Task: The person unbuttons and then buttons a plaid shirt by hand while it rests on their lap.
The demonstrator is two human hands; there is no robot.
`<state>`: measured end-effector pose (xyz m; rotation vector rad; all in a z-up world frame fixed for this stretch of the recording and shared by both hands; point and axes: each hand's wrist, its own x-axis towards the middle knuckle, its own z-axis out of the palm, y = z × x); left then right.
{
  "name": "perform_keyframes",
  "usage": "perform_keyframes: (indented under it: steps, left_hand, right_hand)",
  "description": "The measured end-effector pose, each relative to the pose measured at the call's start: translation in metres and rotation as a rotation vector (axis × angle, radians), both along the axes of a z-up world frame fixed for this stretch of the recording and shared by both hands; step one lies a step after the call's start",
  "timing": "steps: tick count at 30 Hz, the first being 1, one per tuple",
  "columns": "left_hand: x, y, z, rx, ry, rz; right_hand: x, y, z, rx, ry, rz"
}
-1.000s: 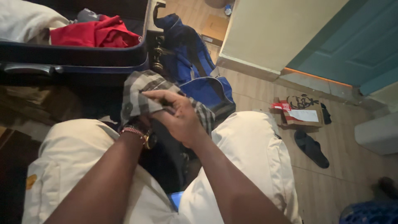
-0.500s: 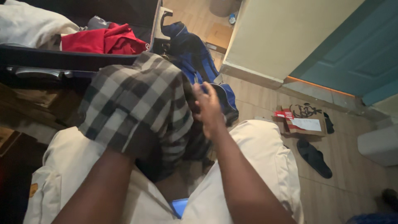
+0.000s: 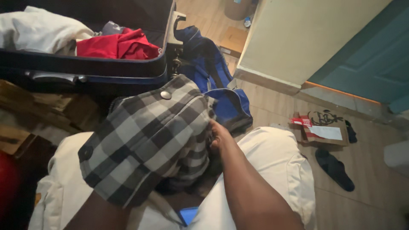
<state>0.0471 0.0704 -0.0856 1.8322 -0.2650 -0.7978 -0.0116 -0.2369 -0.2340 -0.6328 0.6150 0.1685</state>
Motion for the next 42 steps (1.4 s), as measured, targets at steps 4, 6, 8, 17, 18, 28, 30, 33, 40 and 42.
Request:
perform_keyframes:
  steps: [4,6,8,17,18,28,30,33,40,42]
  left_hand:
    - [-0.005,0.011,-0.002,0.067,-0.005,-0.004]
    - [-0.004,0.012,-0.003,0.102,-0.024,-0.014]
    - [-0.007,0.012,-0.006,0.143,-0.04,-0.026]
    - [-0.015,-0.031,-0.033,0.275,-0.1,-0.171]
    - [-0.014,-0.038,-0.036,0.289,-0.112,-0.187]
    - [-0.022,-0.07,-0.062,0.401,-0.121,-0.297]
    - [-0.028,-0.063,-0.061,0.416,-0.096,-0.309]
    - [-0.026,-0.062,-0.055,0.431,-0.075,-0.327]
    - [-0.024,-0.042,-0.034,0.468,0.003,-0.35]
    - [-0.018,-0.034,-0.017,0.483,0.024,-0.352]
  right_hand:
    - [-0.007,0.011,0.015,0.182,0.017,0.056]
    - [-0.005,0.019,0.018,0.192,0.012,0.076]
    - [-0.001,0.022,0.015,0.132,-0.005,0.047]
    - [0.037,0.02,0.086,-0.384,-0.445,-0.376]
    - [0.036,0.017,0.104,-0.459,-0.396,-0.399]
    - [0.03,-0.007,0.212,-0.097,-0.864,-0.39]
    - [0.025,-0.015,0.221,-0.144,-0.889,-0.333]
    - [0.023,-0.019,0.224,-0.186,-0.895,-0.311]
    - [0.03,-0.026,0.227,-0.178,-0.906,-0.344]
    - [0.033,-0.026,0.23,-0.172,-0.924,-0.331]
